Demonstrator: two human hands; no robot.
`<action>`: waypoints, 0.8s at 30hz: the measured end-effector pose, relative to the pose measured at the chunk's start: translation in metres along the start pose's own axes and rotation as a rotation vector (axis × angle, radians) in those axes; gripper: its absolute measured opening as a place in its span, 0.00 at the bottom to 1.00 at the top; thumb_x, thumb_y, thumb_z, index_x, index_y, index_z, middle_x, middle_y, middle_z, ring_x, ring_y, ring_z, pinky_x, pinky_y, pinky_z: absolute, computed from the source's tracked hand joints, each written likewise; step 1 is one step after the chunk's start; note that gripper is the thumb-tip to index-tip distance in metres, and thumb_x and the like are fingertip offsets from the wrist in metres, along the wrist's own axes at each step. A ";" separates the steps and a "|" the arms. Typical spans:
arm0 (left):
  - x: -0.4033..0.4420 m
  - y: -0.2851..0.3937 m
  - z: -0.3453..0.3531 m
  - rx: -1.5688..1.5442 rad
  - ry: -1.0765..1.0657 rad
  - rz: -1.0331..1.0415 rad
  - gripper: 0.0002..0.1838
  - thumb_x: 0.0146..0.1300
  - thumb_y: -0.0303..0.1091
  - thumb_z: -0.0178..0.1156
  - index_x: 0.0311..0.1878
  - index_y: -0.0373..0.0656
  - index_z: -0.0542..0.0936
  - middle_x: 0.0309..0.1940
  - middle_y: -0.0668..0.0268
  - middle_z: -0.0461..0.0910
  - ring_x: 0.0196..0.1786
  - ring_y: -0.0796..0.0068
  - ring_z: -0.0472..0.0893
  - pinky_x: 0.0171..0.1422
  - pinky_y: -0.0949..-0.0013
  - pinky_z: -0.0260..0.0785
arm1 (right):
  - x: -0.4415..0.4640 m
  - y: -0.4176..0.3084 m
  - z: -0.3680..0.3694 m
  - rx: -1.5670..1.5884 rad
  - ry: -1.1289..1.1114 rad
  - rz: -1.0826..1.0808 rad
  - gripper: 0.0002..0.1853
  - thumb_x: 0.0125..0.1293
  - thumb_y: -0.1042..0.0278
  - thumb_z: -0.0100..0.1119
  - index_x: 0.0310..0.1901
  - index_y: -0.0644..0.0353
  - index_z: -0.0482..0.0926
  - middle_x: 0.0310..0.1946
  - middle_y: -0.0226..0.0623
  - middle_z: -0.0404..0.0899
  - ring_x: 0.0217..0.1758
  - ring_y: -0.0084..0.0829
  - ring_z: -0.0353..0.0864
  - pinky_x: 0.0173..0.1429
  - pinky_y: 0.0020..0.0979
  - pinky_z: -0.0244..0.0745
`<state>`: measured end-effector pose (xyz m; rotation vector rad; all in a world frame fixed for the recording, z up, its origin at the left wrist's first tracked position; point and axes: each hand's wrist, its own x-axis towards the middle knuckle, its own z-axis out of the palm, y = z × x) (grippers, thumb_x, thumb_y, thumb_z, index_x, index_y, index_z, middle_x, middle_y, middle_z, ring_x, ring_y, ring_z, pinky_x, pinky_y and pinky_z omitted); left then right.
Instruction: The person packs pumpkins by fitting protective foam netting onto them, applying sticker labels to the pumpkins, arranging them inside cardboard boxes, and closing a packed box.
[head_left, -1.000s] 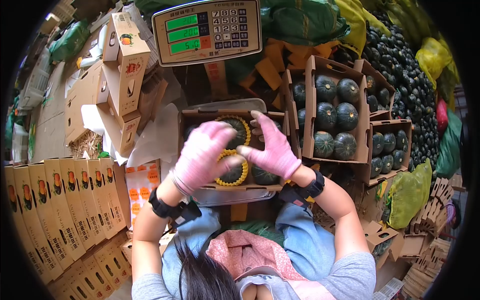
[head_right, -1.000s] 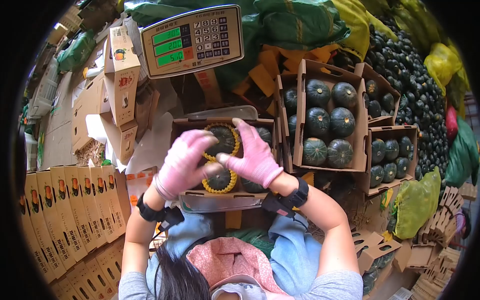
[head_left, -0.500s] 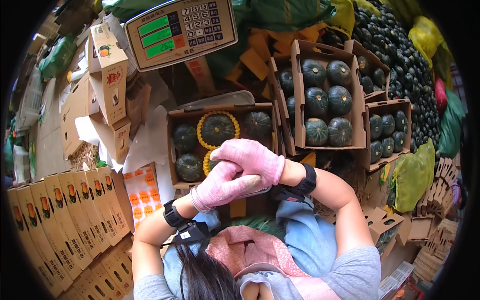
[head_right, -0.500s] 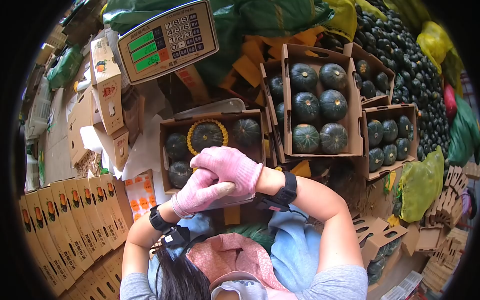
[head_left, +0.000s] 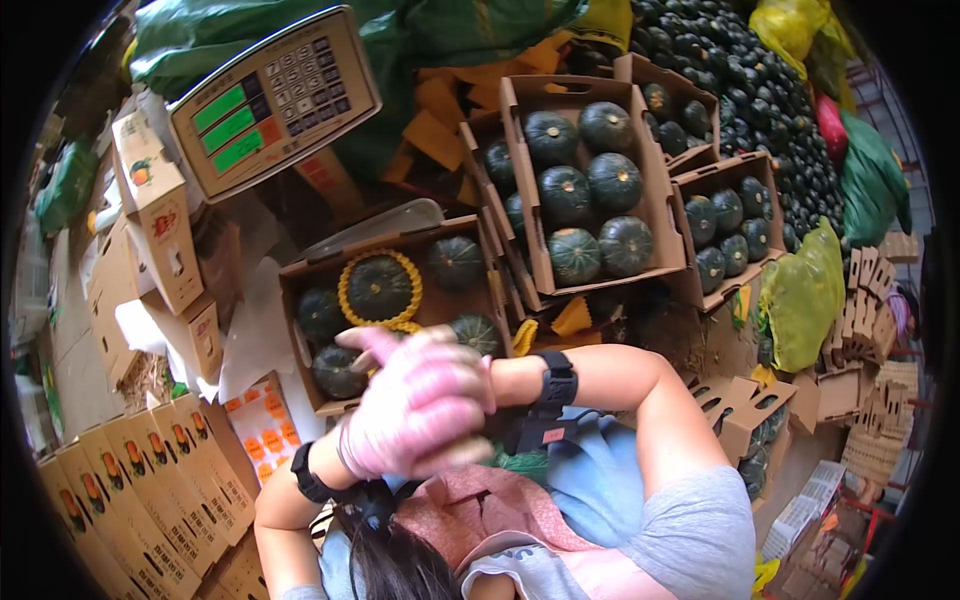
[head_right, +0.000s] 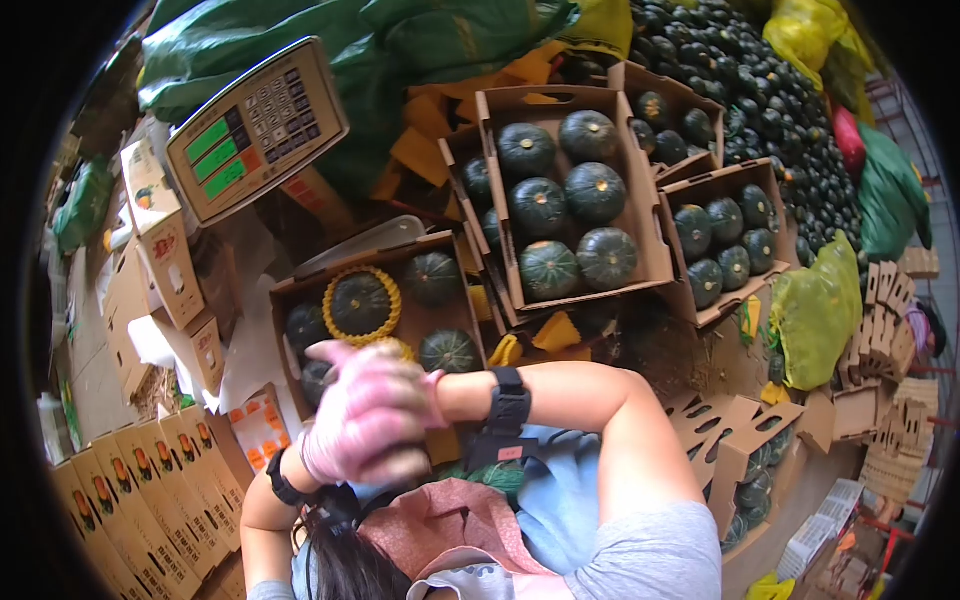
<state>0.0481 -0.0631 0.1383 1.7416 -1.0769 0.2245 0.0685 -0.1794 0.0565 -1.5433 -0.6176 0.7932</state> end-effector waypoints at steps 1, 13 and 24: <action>0.001 0.008 0.003 0.062 -0.013 0.066 0.18 0.46 0.49 0.69 0.29 0.45 0.78 0.31 0.63 0.78 0.40 0.57 0.79 0.51 0.46 0.67 | -0.003 -0.006 0.003 0.009 -0.034 -0.029 0.37 0.48 0.62 0.69 0.60 0.58 0.63 0.48 0.45 0.72 0.53 0.41 0.74 0.57 0.36 0.71; 0.024 0.042 0.017 -0.116 -0.176 0.328 0.13 0.52 0.51 0.60 0.25 0.52 0.77 0.23 0.73 0.68 0.32 0.70 0.72 0.33 0.64 0.63 | -0.039 -0.040 0.043 0.126 -0.247 -0.159 0.35 0.50 0.59 0.67 0.59 0.59 0.64 0.48 0.43 0.71 0.55 0.40 0.72 0.61 0.35 0.67; 0.030 0.063 0.017 -0.259 -0.176 0.407 0.10 0.52 0.44 0.63 0.25 0.49 0.77 0.28 0.69 0.76 0.31 0.71 0.74 0.36 0.63 0.69 | -0.058 -0.061 0.055 0.148 -0.282 -0.174 0.34 0.52 0.56 0.66 0.58 0.59 0.64 0.49 0.42 0.70 0.57 0.39 0.70 0.65 0.34 0.63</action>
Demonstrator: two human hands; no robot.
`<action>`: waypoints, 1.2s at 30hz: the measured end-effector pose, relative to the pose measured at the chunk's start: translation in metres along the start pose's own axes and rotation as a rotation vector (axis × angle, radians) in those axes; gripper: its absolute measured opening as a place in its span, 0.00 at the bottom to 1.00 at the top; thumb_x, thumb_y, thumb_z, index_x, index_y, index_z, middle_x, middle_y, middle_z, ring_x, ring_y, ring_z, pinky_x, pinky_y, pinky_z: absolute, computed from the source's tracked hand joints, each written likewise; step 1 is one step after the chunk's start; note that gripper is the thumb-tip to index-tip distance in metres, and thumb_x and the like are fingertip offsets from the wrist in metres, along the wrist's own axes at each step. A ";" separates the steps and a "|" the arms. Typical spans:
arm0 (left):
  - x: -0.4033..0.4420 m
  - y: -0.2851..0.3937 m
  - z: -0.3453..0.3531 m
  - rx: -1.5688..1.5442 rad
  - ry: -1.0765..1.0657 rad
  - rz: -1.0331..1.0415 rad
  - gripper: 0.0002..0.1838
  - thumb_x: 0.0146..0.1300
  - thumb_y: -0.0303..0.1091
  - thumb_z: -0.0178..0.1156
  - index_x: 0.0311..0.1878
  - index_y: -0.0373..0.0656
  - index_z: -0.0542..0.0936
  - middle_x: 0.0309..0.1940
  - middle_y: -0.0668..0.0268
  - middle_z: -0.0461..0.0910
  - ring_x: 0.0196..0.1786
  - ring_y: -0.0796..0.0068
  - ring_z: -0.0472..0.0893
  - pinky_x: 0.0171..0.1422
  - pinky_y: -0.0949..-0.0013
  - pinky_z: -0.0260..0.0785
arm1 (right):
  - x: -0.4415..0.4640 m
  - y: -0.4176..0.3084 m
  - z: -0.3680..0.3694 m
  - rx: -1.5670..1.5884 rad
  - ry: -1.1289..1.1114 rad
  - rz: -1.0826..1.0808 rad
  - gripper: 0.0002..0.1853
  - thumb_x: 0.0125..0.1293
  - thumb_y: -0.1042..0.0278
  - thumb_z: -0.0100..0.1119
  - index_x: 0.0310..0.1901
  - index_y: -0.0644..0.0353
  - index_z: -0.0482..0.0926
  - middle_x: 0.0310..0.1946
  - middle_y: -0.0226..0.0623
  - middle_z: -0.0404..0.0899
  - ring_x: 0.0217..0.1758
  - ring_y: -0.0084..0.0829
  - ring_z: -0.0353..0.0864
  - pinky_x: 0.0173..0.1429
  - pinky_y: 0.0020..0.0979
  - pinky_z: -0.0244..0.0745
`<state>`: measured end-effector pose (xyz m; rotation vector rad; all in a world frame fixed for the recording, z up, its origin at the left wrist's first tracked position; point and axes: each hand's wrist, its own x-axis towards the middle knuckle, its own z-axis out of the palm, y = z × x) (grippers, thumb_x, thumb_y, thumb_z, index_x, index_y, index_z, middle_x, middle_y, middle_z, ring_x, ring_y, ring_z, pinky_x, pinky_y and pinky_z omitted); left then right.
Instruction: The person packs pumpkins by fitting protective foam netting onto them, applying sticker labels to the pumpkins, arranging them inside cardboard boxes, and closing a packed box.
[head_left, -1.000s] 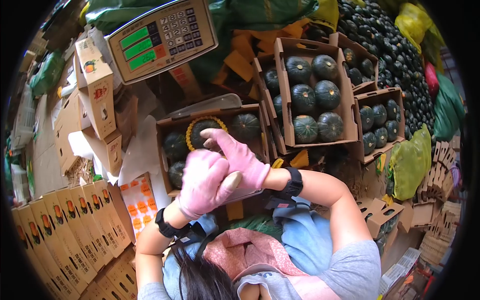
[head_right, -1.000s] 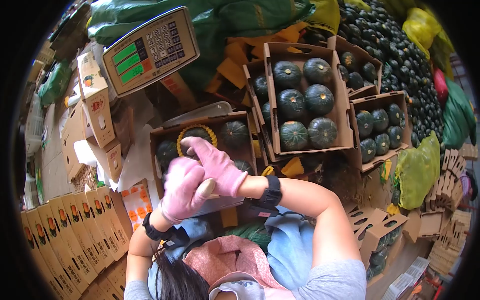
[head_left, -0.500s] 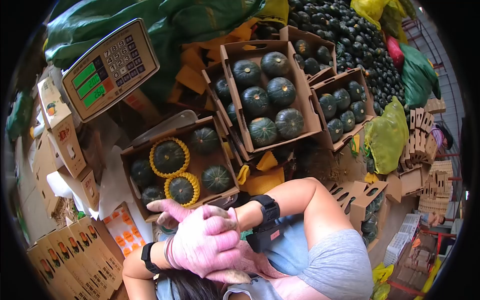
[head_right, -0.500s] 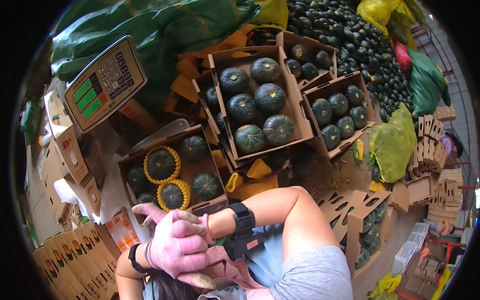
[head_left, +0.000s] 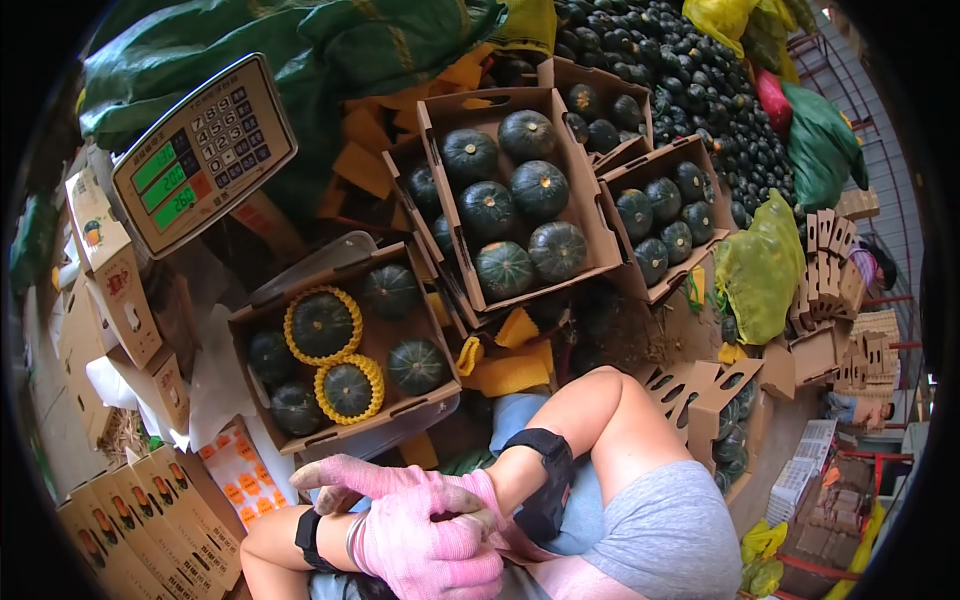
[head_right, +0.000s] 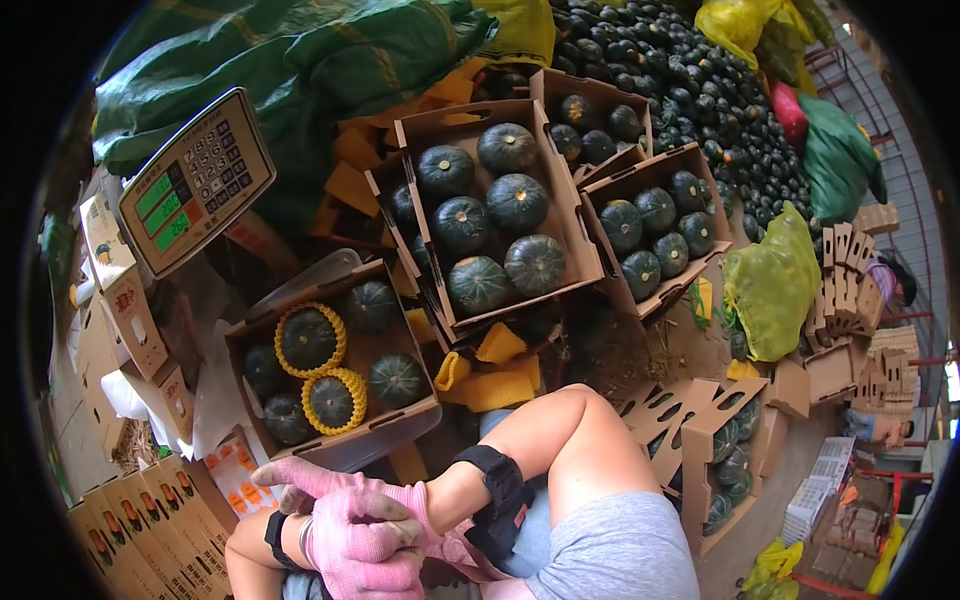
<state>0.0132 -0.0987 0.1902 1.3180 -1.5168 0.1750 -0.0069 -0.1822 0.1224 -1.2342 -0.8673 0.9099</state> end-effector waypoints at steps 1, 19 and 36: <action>0.001 0.001 -0.001 -0.003 -0.004 0.000 0.10 0.51 0.44 0.63 0.24 0.49 0.77 0.27 0.69 0.76 0.30 0.70 0.74 0.36 0.63 0.69 | 0.001 -0.002 0.001 -0.004 0.005 -0.006 0.34 0.53 0.56 0.65 0.58 0.59 0.64 0.49 0.42 0.70 0.57 0.39 0.70 0.65 0.33 0.63; -0.035 -0.021 -0.005 -0.542 0.886 -0.536 0.24 0.58 0.53 0.62 0.18 0.43 0.74 0.17 0.67 0.71 0.22 0.69 0.74 0.29 0.73 0.66 | 0.036 0.001 -0.058 0.278 0.587 -0.110 0.32 0.49 0.46 0.68 0.52 0.54 0.69 0.39 0.36 0.75 0.45 0.34 0.76 0.53 0.31 0.72; -0.161 -0.028 0.007 -0.460 0.983 -1.101 0.24 0.73 0.45 0.43 0.19 0.44 0.64 0.11 0.72 0.62 0.14 0.79 0.64 0.19 0.78 0.57 | 0.018 0.032 -0.050 -0.023 0.198 0.207 0.24 0.52 0.43 0.61 0.40 0.56 0.78 0.33 0.36 0.80 0.39 0.38 0.78 0.45 0.33 0.72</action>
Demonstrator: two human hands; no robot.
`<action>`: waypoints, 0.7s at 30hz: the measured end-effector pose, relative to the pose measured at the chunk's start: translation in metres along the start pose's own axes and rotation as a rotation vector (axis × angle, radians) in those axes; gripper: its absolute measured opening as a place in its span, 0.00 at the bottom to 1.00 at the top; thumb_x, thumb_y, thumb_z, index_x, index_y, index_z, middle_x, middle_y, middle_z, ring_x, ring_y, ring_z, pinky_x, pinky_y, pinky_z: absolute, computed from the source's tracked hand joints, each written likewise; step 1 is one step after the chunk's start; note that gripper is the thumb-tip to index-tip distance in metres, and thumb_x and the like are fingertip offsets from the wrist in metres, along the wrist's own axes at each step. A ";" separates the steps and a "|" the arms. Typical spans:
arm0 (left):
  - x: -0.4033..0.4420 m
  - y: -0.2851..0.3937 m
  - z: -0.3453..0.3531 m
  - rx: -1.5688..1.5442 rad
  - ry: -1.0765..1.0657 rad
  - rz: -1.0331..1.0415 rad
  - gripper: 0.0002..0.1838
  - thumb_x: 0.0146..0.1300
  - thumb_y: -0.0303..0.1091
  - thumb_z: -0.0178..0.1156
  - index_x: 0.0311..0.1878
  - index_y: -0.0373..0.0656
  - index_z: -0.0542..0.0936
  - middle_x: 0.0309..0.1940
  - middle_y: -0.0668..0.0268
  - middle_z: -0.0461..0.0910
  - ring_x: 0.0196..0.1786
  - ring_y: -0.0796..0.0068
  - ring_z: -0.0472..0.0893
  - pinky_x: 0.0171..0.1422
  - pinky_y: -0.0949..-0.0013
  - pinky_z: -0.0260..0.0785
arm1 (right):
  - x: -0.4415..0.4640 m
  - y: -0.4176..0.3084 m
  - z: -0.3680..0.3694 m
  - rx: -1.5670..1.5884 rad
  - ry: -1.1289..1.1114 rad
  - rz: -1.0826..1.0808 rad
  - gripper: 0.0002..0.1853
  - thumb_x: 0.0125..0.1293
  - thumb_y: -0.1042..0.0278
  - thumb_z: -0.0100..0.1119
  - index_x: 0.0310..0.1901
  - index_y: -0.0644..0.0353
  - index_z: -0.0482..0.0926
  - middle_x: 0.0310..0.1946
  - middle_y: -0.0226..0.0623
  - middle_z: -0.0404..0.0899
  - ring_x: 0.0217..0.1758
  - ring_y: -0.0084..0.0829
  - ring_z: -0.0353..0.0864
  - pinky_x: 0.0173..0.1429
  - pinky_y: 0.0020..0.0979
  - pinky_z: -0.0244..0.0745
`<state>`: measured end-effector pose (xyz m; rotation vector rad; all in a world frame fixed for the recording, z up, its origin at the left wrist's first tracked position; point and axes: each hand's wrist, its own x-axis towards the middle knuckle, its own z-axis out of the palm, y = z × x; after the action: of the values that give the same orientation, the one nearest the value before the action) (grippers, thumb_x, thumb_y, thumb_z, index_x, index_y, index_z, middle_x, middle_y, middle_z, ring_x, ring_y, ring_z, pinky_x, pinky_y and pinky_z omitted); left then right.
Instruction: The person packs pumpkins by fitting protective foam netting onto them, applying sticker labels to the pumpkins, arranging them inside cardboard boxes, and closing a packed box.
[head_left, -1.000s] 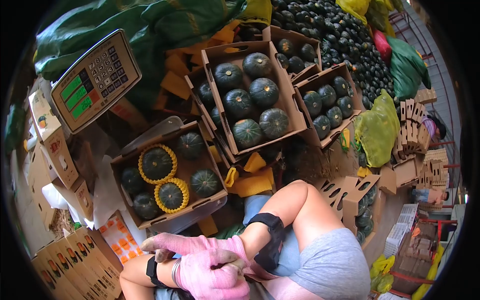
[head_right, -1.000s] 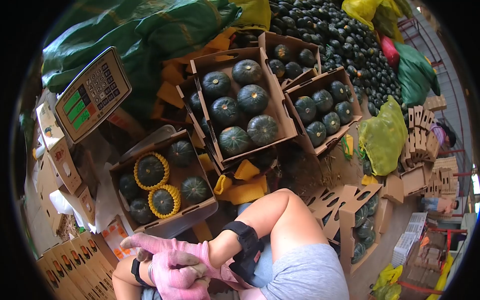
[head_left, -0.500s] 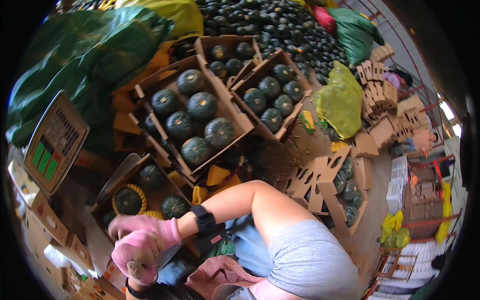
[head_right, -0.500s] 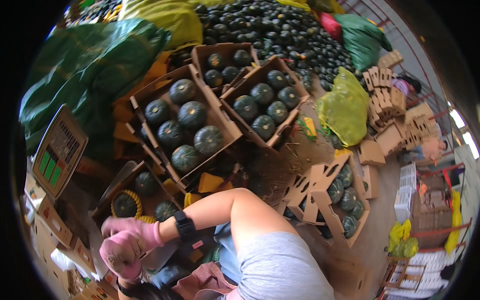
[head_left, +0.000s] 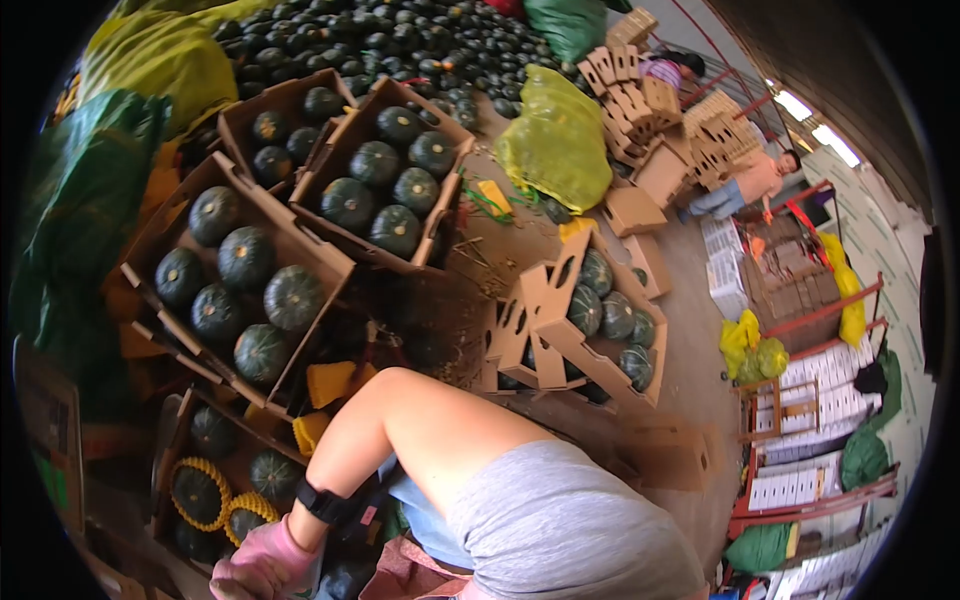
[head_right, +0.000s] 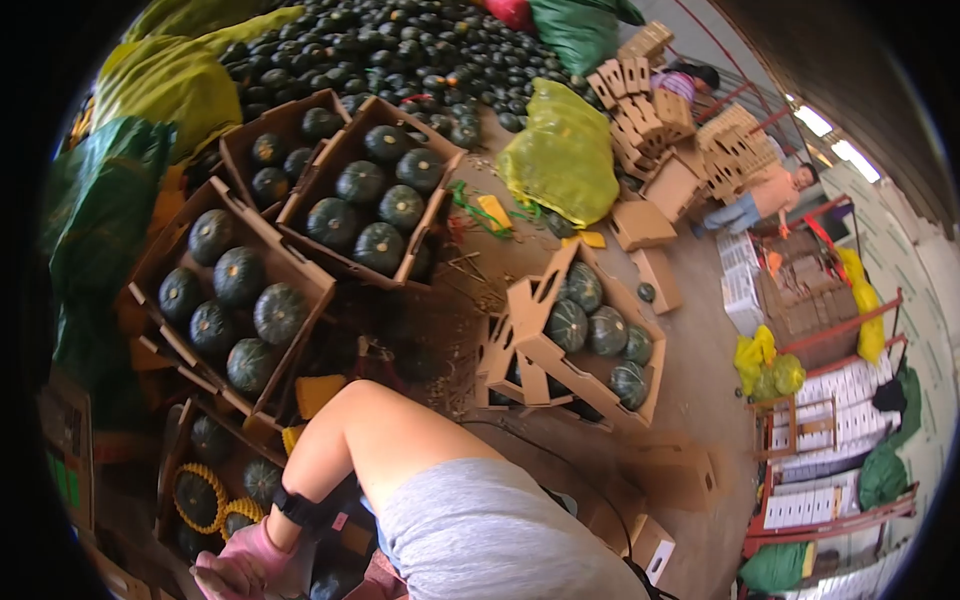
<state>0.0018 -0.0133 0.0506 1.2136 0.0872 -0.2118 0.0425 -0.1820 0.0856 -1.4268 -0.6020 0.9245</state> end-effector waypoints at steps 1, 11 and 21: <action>-0.004 0.021 0.026 -0.005 -0.058 0.019 0.25 0.73 0.48 0.43 0.19 0.45 0.63 0.11 0.72 0.60 0.14 0.79 0.62 0.19 0.76 0.56 | 0.002 0.000 0.001 0.000 0.003 0.006 0.24 0.52 0.43 0.62 0.40 0.56 0.78 0.33 0.36 0.80 0.39 0.38 0.78 0.46 0.33 0.72; 0.030 0.032 0.090 0.025 -0.184 0.018 0.25 0.70 0.53 0.47 0.21 0.45 0.64 0.12 0.73 0.59 0.14 0.80 0.59 0.19 0.73 0.55 | -0.080 -0.077 -0.063 -0.091 0.039 0.402 0.31 0.50 0.38 0.62 0.45 0.57 0.80 0.40 0.38 0.81 0.43 0.38 0.77 0.49 0.33 0.71; 0.048 0.026 0.095 0.007 -0.118 0.053 0.25 0.69 0.52 0.52 0.22 0.44 0.67 0.13 0.72 0.61 0.14 0.79 0.60 0.18 0.74 0.57 | -0.141 -0.090 -0.104 -0.072 0.006 0.581 0.40 0.49 0.31 0.62 0.53 0.59 0.79 0.49 0.37 0.80 0.51 0.32 0.76 0.57 0.32 0.66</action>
<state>0.0495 -0.0996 0.0991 1.2067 -0.0486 -0.2372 0.0676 -0.3481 0.1884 -1.7063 -0.2100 1.3591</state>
